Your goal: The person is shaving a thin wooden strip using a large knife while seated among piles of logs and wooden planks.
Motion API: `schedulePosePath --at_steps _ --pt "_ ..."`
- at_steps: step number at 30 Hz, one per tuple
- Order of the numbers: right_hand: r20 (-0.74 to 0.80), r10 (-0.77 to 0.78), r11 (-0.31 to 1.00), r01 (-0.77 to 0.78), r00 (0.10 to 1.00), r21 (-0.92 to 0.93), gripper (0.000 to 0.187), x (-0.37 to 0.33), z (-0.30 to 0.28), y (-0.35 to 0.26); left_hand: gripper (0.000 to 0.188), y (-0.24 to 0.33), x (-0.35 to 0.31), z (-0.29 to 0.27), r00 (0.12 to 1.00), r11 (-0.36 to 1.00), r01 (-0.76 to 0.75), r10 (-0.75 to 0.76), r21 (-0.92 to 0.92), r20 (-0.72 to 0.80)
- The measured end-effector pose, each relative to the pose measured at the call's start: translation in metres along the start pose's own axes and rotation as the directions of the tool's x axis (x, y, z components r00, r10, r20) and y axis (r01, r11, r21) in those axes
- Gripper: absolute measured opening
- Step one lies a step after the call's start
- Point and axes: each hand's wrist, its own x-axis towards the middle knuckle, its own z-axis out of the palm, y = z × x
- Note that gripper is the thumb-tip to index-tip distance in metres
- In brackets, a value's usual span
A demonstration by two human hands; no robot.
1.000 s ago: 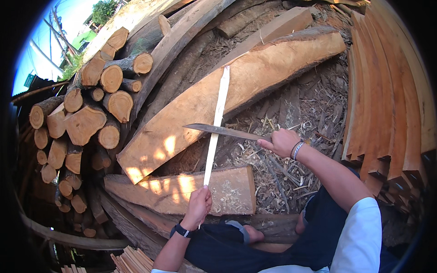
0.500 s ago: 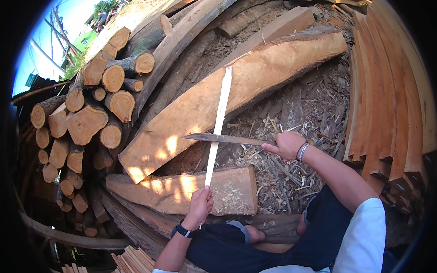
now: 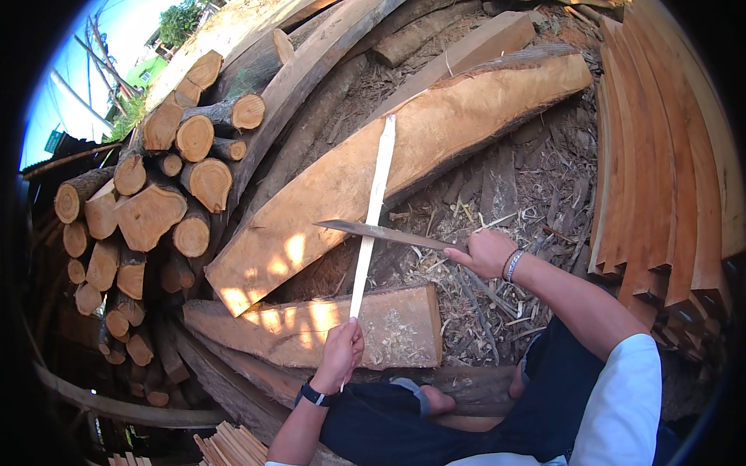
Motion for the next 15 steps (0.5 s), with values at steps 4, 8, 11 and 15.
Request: schedulePosePath --at_steps 4,8,11,15 --pt "-0.039 0.084 0.995 -0.082 0.996 0.048 0.079 0.007 -0.008 0.005 0.036 -0.001 0.000 0.003 1.000 0.999 -0.018 0.018 0.040 -0.002" --pt "-0.041 0.030 0.999 -0.029 0.999 0.032 0.081 0.004 0.003 0.005 0.036 -0.001 0.000 0.000 1.000 1.000 -0.009 0.009 -0.007 -0.008" --pt "-0.049 0.031 0.999 -0.032 0.998 -0.014 0.080 0.006 -0.001 0.008 0.036 -0.007 0.002 0.000 0.998 0.998 -0.056 0.056 0.034 0.001" --pt "-0.055 0.089 0.993 -0.084 0.995 0.085 0.080 0.012 0.003 0.002 0.036 -0.005 0.002 0.002 1.000 0.999 -0.032 0.032 0.044 0.000"
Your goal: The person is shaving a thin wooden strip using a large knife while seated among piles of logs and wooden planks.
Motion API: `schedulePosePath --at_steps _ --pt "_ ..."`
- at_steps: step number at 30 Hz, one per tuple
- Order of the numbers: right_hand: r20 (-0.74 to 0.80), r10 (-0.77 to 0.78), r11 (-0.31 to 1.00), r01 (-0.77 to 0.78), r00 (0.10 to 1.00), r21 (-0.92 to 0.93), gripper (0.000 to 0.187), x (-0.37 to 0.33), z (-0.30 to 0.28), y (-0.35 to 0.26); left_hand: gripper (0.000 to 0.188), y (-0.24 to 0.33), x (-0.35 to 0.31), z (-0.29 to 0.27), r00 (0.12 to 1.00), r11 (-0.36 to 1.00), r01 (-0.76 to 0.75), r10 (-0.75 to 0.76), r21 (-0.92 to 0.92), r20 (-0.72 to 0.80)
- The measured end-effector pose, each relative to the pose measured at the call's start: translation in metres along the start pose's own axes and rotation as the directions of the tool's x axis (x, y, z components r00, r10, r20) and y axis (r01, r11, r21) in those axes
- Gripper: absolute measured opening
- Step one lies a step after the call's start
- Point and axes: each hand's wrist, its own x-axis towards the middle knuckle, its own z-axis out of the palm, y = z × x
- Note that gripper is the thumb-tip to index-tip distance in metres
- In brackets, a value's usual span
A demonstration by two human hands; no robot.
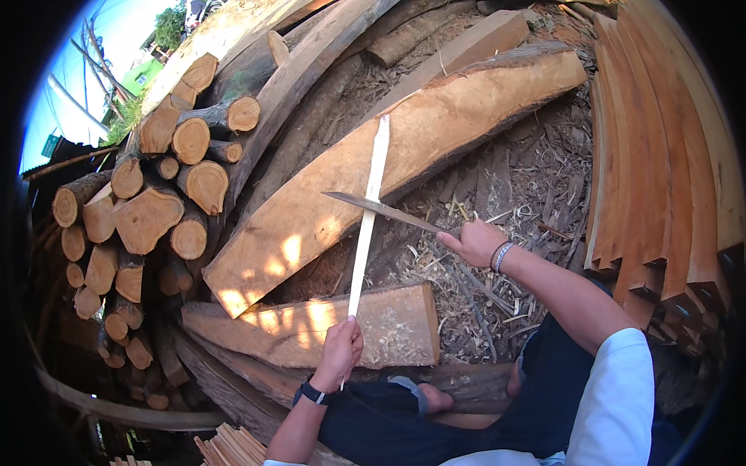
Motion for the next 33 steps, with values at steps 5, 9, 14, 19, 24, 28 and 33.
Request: schedulePosePath --at_steps 5,9,14,19,24,28,33 --pt "0.031 -0.079 0.989 0.083 0.996 -0.122 0.080 -0.002 -0.013 -0.004 0.035 -0.009 0.001 -0.003 1.000 1.000 -0.021 0.020 -0.010 -0.018" --pt "0.011 0.049 0.998 -0.050 0.999 0.039 0.080 0.003 -0.002 0.000 0.035 -0.008 0.003 0.002 0.998 0.998 -0.054 0.055 0.040 -0.020" --pt "0.026 -0.035 0.989 0.039 0.999 -0.146 0.080 -0.001 -0.015 -0.004 0.037 -0.010 0.000 0.002 0.998 0.998 -0.029 0.032 0.047 -0.048" --pt "-0.017 -0.006 0.995 0.005 1.000 -0.095 0.079 0.002 0.000 -0.005 0.036 -0.027 0.012 -0.006 0.983 0.956 -0.147 0.169 0.252 -0.069" --pt "-0.020 -0.012 0.991 0.010 1.000 -0.133 0.078 0.003 -0.007 -0.002 0.037 -0.025 0.010 -0.004 0.970 0.912 -0.189 0.231 0.365 -0.075" --pt "-0.023 -0.058 0.990 0.055 0.998 -0.129 0.078 0.002 0.005 0.003 0.042 -0.027 0.013 -0.006 0.981 0.958 -0.152 0.176 0.243 -0.079" --pt "-0.038 0.040 0.996 -0.042 0.998 -0.075 0.076 0.012 0.001 0.005 0.042 -0.020 0.009 -0.006 0.988 0.959 -0.111 0.134 0.262 -0.072"
